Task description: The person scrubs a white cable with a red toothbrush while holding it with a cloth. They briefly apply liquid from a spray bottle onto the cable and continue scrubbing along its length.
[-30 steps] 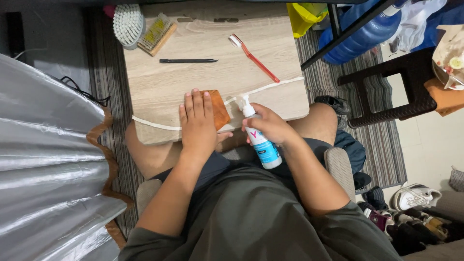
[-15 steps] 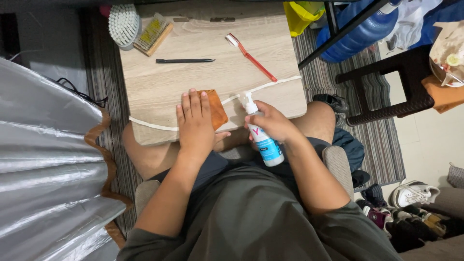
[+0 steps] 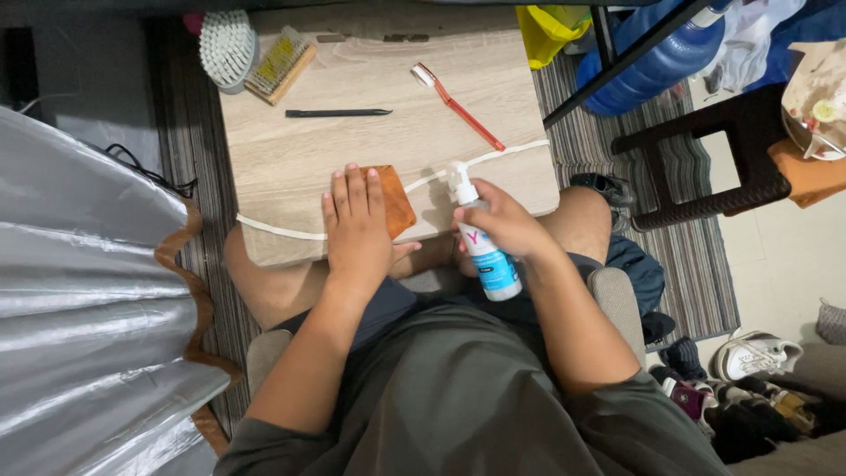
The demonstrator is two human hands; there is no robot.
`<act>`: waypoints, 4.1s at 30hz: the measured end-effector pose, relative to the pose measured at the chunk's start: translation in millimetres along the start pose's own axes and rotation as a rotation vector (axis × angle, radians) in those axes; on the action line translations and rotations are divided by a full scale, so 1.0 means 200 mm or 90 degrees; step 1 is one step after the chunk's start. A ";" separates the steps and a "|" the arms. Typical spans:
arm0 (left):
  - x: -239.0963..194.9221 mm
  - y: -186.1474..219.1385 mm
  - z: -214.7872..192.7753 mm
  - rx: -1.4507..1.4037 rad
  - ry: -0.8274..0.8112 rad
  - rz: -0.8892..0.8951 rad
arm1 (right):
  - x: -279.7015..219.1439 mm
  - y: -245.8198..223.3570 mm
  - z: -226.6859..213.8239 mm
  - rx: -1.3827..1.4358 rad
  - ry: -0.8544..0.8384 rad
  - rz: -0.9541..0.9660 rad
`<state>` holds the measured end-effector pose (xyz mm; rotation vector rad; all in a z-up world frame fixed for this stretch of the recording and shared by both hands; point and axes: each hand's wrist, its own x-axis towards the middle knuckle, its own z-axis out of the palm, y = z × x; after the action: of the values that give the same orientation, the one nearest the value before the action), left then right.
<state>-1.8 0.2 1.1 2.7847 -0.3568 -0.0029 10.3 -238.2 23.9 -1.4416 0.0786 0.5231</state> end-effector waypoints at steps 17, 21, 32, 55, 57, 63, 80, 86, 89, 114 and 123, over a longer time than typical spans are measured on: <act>0.00 -0.04 0.16 0.235 0.185 0.013 | 0.52 -0.55 -0.34 -0.355 0.462 -0.517; 0.00 -0.04 0.15 0.214 0.189 0.013 | 0.63 -0.46 -0.40 -0.397 0.469 -0.431; 0.05 -0.08 0.23 0.145 0.102 -0.007 | 0.51 -0.22 -0.29 -0.533 0.620 -0.558; 0.05 -0.10 0.28 0.055 0.041 -0.023 | 0.20 -0.08 0.00 -0.772 0.465 -0.349; 0.02 -0.06 0.21 0.049 0.040 -0.025 | 0.05 -0.15 0.08 -0.603 0.344 -0.208; 0.02 0.00 0.09 0.049 0.021 -0.038 | -0.14 0.02 0.14 -0.564 0.263 -0.035; 0.01 0.00 0.09 0.057 0.082 -0.009 | -0.21 0.11 0.22 -0.717 0.277 -0.128; 0.00 0.00 0.08 0.063 0.096 -0.003 | -0.19 0.20 0.26 -0.772 0.272 -0.232; 0.01 0.00 0.08 0.066 0.101 -0.002 | -0.21 0.12 0.33 -0.711 0.222 -0.226; 0.01 0.00 0.09 0.081 0.070 -0.010 | -0.21 0.06 0.32 -0.624 0.190 -0.053; 0.04 -0.11 0.30 0.065 0.065 -0.012 | -0.14 0.14 0.11 -0.810 0.284 -0.006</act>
<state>9.4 -1.3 -62.7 2.8750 -0.3137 0.1575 -31.7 -223.7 10.7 -2.7884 0.0960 0.1926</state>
